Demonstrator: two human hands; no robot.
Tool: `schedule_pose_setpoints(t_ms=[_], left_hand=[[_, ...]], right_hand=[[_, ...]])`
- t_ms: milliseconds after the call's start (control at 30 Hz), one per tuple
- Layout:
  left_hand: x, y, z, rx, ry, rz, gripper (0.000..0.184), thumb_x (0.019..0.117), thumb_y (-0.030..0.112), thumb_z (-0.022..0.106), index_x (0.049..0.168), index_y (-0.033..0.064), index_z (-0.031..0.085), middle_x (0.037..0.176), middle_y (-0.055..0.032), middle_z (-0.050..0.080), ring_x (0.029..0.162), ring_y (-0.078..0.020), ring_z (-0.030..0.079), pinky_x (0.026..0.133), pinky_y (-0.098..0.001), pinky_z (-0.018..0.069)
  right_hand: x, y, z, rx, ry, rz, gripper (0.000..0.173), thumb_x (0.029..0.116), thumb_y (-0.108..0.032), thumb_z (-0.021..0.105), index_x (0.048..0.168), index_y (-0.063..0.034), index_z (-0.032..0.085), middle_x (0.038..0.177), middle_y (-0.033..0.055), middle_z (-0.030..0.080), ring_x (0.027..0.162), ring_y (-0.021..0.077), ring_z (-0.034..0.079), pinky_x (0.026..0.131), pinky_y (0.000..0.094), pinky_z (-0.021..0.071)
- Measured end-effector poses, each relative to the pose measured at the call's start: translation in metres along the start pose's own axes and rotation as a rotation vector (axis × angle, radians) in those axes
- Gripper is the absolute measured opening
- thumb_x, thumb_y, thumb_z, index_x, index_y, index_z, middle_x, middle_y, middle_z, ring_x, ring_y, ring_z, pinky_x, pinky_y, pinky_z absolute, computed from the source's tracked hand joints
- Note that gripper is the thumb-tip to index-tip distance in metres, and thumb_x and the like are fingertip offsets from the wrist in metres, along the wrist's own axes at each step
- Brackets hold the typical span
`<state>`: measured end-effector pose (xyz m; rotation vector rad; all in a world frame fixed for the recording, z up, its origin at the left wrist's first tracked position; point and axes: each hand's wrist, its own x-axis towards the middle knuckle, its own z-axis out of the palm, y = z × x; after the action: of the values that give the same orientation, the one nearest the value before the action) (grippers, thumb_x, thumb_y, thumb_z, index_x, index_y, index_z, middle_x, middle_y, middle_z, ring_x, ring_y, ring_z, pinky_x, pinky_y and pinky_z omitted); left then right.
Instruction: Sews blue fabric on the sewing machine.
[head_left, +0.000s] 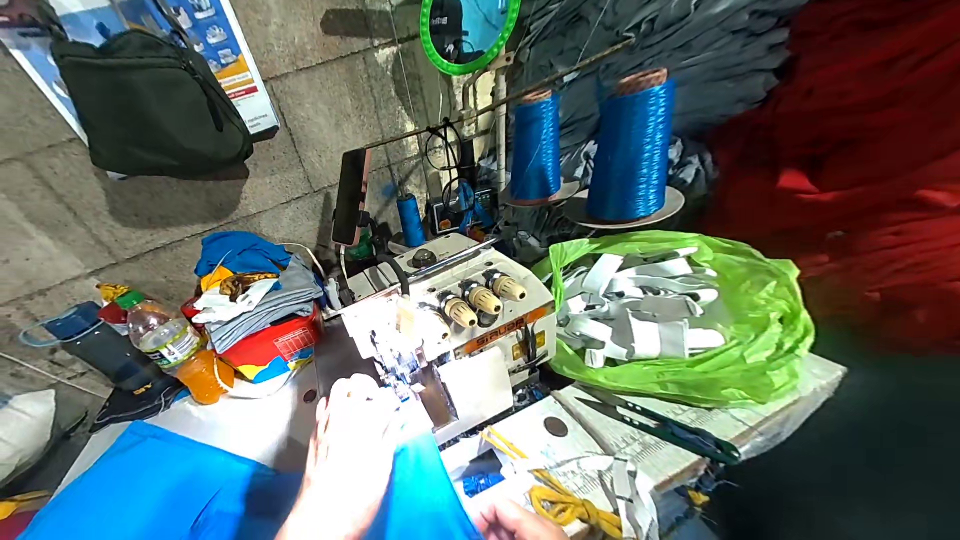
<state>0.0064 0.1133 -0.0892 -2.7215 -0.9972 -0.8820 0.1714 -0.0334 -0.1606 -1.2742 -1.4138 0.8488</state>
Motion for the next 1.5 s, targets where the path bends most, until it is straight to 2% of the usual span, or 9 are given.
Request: schedule_pose_setpoints(t_ms=[200,367,467,567,733,833,967,1267,1500], left_hand=[[-0.02,0.023,0.005,0.072,0.11,0.098,0.034,0.0981,0.04,0.055,0.113,0.0204,0.078,0.12,-0.0143,0.071,0.118,-0.0373,0.065,0.098,-0.063,0.046],[-0.043,0.046,-0.003,-0.148,0.15,0.066,0.026,0.0955,0.033,0.066,0.106,0.0124,0.079,0.111,-0.0183,0.072,0.112,-0.0331,0.065,0.1,-0.048,0.0463],[-0.065,0.061,0.002,-0.503,0.105,0.038,0.025,0.0977,0.026,0.067,0.097,0.001,0.071,0.1,-0.0174,0.067,0.107,-0.0195,0.062,0.096,-0.0251,0.0475],[-0.081,0.072,0.008,-0.88,-0.082,-0.099,0.025,0.1012,0.011,0.057,0.103,-0.0133,0.063,0.099,-0.0229,0.066,0.09,-0.0149,0.066,0.079,-0.0243,0.0544],[-0.095,0.084,0.01,-1.204,-0.259,-0.479,0.025,0.1046,0.002,0.038,0.112,-0.0082,0.059,0.095,-0.0047,0.071,0.083,-0.0067,0.07,0.076,-0.027,0.0598],[-0.099,0.087,0.01,-1.108,-0.26,-0.375,0.02,0.0977,0.003,0.057,0.107,-0.0122,0.066,0.094,-0.0111,0.07,0.081,-0.0062,0.067,0.076,-0.0235,0.0565],[-0.1,0.09,0.01,-0.93,-0.231,-0.198,0.024,0.0915,0.007,0.072,0.103,-0.0134,0.067,0.099,-0.0224,0.071,0.087,-0.0167,0.071,0.08,-0.0272,0.0585],[-0.093,0.101,0.011,-0.788,-0.181,-0.249,0.02,0.085,0.006,0.075,0.093,-0.0097,0.066,0.082,-0.0163,0.069,0.073,-0.0127,0.068,0.071,-0.0234,0.0559],[-0.092,0.102,0.01,-0.629,-0.124,-0.142,0.009,0.0882,0.0,0.064,0.087,-0.0065,0.07,0.076,-0.0153,0.07,0.068,-0.0141,0.068,0.068,-0.0235,0.0564]], right_hand=[[0.021,-0.006,-0.002,0.002,0.025,0.032,0.013,0.0937,-0.004,0.059,0.098,0.0053,0.066,0.073,0.006,0.061,0.065,0.0083,0.057,0.064,0.0263,0.0482],[0.031,-0.005,-0.007,0.059,0.026,-0.006,0.01,0.0914,-0.008,0.063,0.093,0.0018,0.066,0.074,0.0011,0.058,0.065,0.0024,0.052,0.062,0.0202,0.0446],[0.018,-0.001,-0.016,0.13,-0.041,0.006,0.01,0.0915,-0.01,0.067,0.092,0.0,0.065,0.074,-0.0025,0.059,0.065,-0.0012,0.054,0.063,0.0176,0.0451],[0.002,0.004,-0.022,0.221,-0.097,0.048,0.011,0.091,-0.006,0.069,0.098,0.0017,0.067,0.087,0.0006,0.068,0.078,0.0004,0.064,0.074,0.0199,0.0541],[-0.02,0.009,-0.022,0.326,-0.09,0.121,0.012,0.0886,-0.002,0.069,0.1,-0.0025,0.067,0.086,-0.0057,0.07,0.076,-0.0014,0.065,0.071,0.0195,0.0546],[-0.03,0.009,-0.021,0.343,-0.062,0.118,0.011,0.0891,-0.001,0.068,0.1,-0.0023,0.065,0.08,-0.0067,0.066,0.07,-0.0002,0.062,0.066,0.02,0.0534],[-0.037,0.002,-0.018,0.336,0.014,0.117,0.008,0.0901,0.0,0.067,0.096,-0.0038,0.064,0.077,-0.0076,0.065,0.067,-0.0001,0.063,0.066,0.0203,0.0549],[-0.036,-0.002,-0.02,0.136,0.005,-0.016,0.02,0.1006,-0.008,0.054,0.097,0.0044,0.069,0.077,0.0023,0.065,0.067,-0.0009,0.058,0.064,0.0175,0.0484],[-0.035,-0.003,-0.031,-0.125,-0.018,-0.187,0.021,0.0988,-0.01,0.059,0.094,0.0038,0.074,0.083,0.0147,0.068,0.075,0.0157,0.064,0.07,0.0274,0.0518]])
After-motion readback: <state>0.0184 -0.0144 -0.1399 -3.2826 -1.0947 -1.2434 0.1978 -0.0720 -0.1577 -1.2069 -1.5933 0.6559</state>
